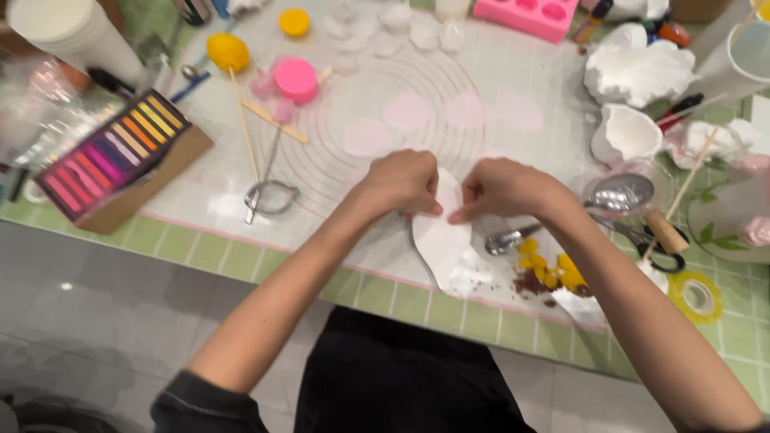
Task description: Shaping and thinning out small pink wax petals using a ball stylus tool on a work surface.
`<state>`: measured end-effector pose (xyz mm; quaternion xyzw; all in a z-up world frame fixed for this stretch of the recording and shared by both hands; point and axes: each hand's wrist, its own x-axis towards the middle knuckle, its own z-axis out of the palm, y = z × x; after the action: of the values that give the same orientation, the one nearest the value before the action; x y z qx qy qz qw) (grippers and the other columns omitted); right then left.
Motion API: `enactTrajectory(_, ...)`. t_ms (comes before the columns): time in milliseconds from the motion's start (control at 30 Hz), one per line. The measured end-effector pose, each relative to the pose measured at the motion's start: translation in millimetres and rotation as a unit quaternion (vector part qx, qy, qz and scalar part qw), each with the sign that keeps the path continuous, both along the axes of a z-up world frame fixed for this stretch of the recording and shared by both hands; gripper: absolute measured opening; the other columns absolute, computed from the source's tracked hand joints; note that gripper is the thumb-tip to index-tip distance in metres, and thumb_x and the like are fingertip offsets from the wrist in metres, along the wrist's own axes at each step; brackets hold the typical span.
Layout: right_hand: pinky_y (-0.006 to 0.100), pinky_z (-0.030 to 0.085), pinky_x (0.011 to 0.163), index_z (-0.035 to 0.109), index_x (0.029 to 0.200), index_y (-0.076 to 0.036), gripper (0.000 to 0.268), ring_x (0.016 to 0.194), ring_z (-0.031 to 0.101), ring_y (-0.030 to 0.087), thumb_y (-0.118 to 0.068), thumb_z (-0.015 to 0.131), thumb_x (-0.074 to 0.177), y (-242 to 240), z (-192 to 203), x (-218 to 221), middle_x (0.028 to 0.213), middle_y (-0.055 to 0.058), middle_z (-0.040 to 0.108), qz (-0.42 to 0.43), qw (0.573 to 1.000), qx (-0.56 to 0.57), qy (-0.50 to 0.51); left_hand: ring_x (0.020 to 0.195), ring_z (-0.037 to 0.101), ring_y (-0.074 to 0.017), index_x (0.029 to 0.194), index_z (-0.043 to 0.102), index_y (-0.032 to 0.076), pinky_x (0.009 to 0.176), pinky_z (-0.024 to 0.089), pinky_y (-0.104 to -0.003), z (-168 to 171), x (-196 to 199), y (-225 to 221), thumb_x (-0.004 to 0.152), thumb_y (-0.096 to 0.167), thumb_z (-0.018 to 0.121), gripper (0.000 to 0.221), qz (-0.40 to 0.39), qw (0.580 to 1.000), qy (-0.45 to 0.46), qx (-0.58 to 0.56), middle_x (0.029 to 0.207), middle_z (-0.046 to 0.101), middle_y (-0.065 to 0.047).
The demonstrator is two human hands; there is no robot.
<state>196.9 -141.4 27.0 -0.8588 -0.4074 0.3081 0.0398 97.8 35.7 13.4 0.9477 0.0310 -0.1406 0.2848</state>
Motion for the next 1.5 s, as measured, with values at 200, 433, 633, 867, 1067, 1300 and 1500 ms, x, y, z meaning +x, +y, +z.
enactTrajectory(200,0.039,0.051,0.064,0.079,0.079,-0.007,0.04,0.07,0.068,0.023,-0.046,0.088,0.071,-2.2,1.2,-0.9,0.071,0.01,0.074,-0.032,0.999,-0.001,0.028,0.085,0.071,-0.0293,0.085,0.071,0.008,0.066,0.054,-0.044,-6.0,3.9,-22.7,0.052,0.04,0.099,0.054,0.026,0.991,-0.071,0.113,0.083,0.073,-0.009)
enactTrajectory(433,0.04,0.053,0.072,0.077,0.08,-0.009,0.043,0.081,0.07,0.023,-0.049,0.089,0.07,9.9,14.9,-15.7,0.079,0.005,0.074,-0.036,0.997,-0.06,-0.041,0.092,0.073,-0.0231,0.089,0.078,0.017,0.072,0.055,-0.037,1.8,20.8,-44.4,0.064,0.029,0.092,0.031,0.028,0.983,0.031,0.18,0.091,0.076,-0.003)
enactTrajectory(633,0.039,0.054,0.073,0.076,0.083,-0.013,0.039,0.083,0.071,0.023,-0.047,0.088,0.07,5.3,11.3,-17.2,0.08,0.005,0.075,-0.032,0.996,-0.045,-0.065,0.092,0.075,-0.0246,0.089,0.077,0.015,0.071,0.055,-0.04,-10.6,7.0,-40.3,0.071,0.027,0.088,0.025,0.038,0.984,0.0,0.175,0.089,0.076,-0.005)
enactTrajectory(867,0.04,0.053,0.072,0.076,0.08,-0.009,0.05,0.081,0.072,0.025,-0.056,0.087,0.066,-2.6,25.0,-18.1,0.078,0.007,0.075,0.017,0.999,-0.028,-0.017,0.096,0.07,-0.0286,0.084,0.07,0.007,0.077,0.053,-0.044,13.1,-12.6,-15.8,0.06,0.045,0.095,0.051,-0.038,0.997,-0.025,0.068,0.092,0.072,-0.009)
enactTrajectory(1067,0.041,0.054,0.072,0.074,0.076,-0.011,0.048,0.083,0.07,0.027,-0.052,0.092,0.06,-2.5,17.2,-32.9,0.078,0.008,0.075,0.009,0.996,-0.012,-0.086,0.089,0.072,-0.0288,0.082,0.072,0.008,0.072,0.054,-0.043,4.9,-10.8,-40.8,0.053,0.035,0.098,0.048,-0.04,0.988,-0.012,0.146,0.088,0.074,-0.01)
enactTrajectory(1300,0.044,0.054,0.073,0.073,0.074,-0.01,0.041,0.084,0.07,0.03,-0.046,0.09,0.065,-3.0,4.8,-44.2,0.08,0.009,0.071,0.029,0.989,-0.002,-0.143,0.085,0.076,-0.0259,0.077,0.077,0.011,0.066,0.055,-0.043,-9.4,-27.6,-45.6,0.063,0.019,0.09,0.021,-0.006,0.991,-0.062,0.116,0.08,0.077,-0.009)
enactTrajectory(1500,0.043,0.054,0.073,0.071,0.089,-0.012,0.038,0.085,0.072,0.026,-0.048,0.081,0.078,-12.1,19.7,-39.2,0.082,0.006,0.075,0.005,0.999,-0.021,-0.047,0.093,0.068,-0.0328,0.083,0.067,0.007,0.074,0.052,-0.046,-6.9,-40.4,-21.9,0.062,0.034,0.093,0.043,-0.03,0.995,-0.088,-0.024,0.088,0.072,-0.012)
